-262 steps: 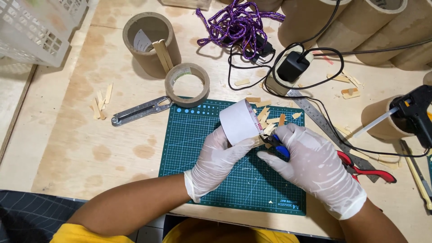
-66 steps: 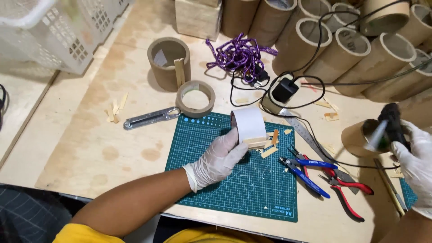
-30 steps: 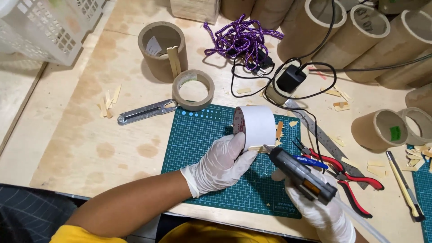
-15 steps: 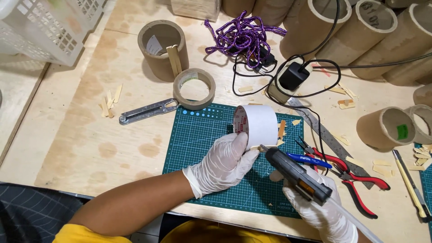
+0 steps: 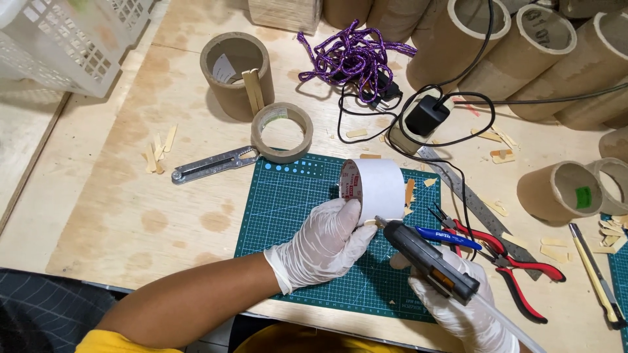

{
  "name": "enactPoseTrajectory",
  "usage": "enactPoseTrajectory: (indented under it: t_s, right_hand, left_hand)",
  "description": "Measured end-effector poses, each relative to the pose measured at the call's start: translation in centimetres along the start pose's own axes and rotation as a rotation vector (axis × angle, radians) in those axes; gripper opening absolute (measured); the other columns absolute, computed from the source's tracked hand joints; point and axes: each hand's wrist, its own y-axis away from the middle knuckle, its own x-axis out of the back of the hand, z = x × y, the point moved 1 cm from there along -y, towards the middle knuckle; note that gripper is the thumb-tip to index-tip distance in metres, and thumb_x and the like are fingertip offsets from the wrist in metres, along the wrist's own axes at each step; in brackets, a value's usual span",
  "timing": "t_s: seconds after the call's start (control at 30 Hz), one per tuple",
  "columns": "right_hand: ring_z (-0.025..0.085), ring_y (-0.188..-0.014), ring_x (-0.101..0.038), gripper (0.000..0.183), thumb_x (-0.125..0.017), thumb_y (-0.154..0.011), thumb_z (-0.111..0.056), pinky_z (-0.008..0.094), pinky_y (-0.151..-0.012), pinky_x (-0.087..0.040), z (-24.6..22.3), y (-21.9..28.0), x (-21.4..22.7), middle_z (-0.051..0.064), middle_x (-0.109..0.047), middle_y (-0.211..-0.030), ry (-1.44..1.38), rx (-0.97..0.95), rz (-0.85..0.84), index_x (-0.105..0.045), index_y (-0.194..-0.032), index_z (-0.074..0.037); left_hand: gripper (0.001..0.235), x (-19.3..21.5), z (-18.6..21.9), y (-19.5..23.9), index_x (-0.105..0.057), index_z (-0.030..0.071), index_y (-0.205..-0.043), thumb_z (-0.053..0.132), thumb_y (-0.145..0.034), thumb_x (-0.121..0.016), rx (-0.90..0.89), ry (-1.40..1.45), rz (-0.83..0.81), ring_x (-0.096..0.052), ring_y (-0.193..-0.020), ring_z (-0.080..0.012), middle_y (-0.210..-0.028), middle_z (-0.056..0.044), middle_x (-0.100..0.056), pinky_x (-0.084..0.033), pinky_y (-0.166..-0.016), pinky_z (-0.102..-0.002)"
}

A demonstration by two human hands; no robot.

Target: Gluing small wooden sticks to the exterior of a tape roll and trimming the excess length with pliers.

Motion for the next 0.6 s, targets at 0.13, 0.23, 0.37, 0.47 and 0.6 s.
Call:
enactPoseTrajectory:
  t_s: [0.13, 0.23, 0.37, 0.47, 0.6]
  right_hand:
    - [0.015, -0.097, -0.081, 0.032, -0.076, -0.082, -0.021, 0.03, -0.101, -0.056, -0.4, 0.0, -0.1, 0.002, -0.088, -0.102, 0.012, 0.189, 0.03, -0.081, -0.113, -0.012]
    - [0.017, -0.097, -0.083, 0.038, -0.08, -0.077, -0.022, 0.032, -0.103, -0.058, 0.6, 0.0, -0.1, 0.0, -0.088, -0.103, 0.134, 0.093, 0.058, -0.081, -0.115, -0.018]
    - [0.022, -0.098, -0.085, 0.041, -0.081, -0.076, -0.017, 0.035, -0.099, -0.063, -1.1, 0.0, -0.1, 0.009, -0.089, -0.105, -0.104, -0.016, 0.009, -0.08, -0.117, -0.01]
    - [0.021, -0.103, -0.085, 0.041, -0.082, -0.076, -0.02, 0.035, -0.105, -0.059, -0.3, 0.0, 0.0, 0.005, -0.09, -0.107, -0.048, -0.05, -0.004, -0.081, -0.117, -0.014]
    - [0.017, -0.09, -0.085, 0.036, -0.085, -0.074, -0.013, 0.027, -0.087, -0.066, 1.0, 0.2, -0.4, 0.008, -0.088, -0.101, -0.1, 0.158, 0.067, -0.082, -0.109, -0.007]
  left_hand:
    - [0.08, 0.2, -0.1, -0.5, -0.008, 0.014, -0.169, 0.003, -0.109, -0.06, -0.009, 0.056, 0.001, -0.067, -0.092, -0.036, -0.128, -0.018, -0.062, -0.059, -0.088, -0.047]
    - [0.08, 0.0, -0.1, -0.4, -0.01, 0.014, -0.168, 0.002, -0.108, -0.062, 0.025, 0.118, -0.023, -0.07, -0.103, -0.0352, -0.136, -0.02, -0.06, -0.06, -0.096, -0.042]
    - [0.074, 0.3, 0.1, -0.9, -0.011, 0.011, -0.165, 0.004, -0.108, -0.059, 0.049, 0.099, -0.053, -0.07, -0.111, -0.043, -0.137, -0.024, -0.059, -0.058, -0.103, -0.048]
    - [0.075, 0.3, 0.3, -0.9, -0.01, 0.013, -0.165, 0.004, -0.109, -0.058, 0.053, 0.122, -0.062, -0.069, -0.115, -0.0427, -0.141, -0.024, -0.058, -0.056, -0.106, -0.047]
    - [0.068, 0.5, 0.5, -1.2, -0.016, 0.008, -0.162, 0.006, -0.109, -0.057, 0.075, 0.085, -0.072, -0.07, -0.111, -0.0455, -0.135, -0.026, -0.061, -0.057, -0.103, -0.049]
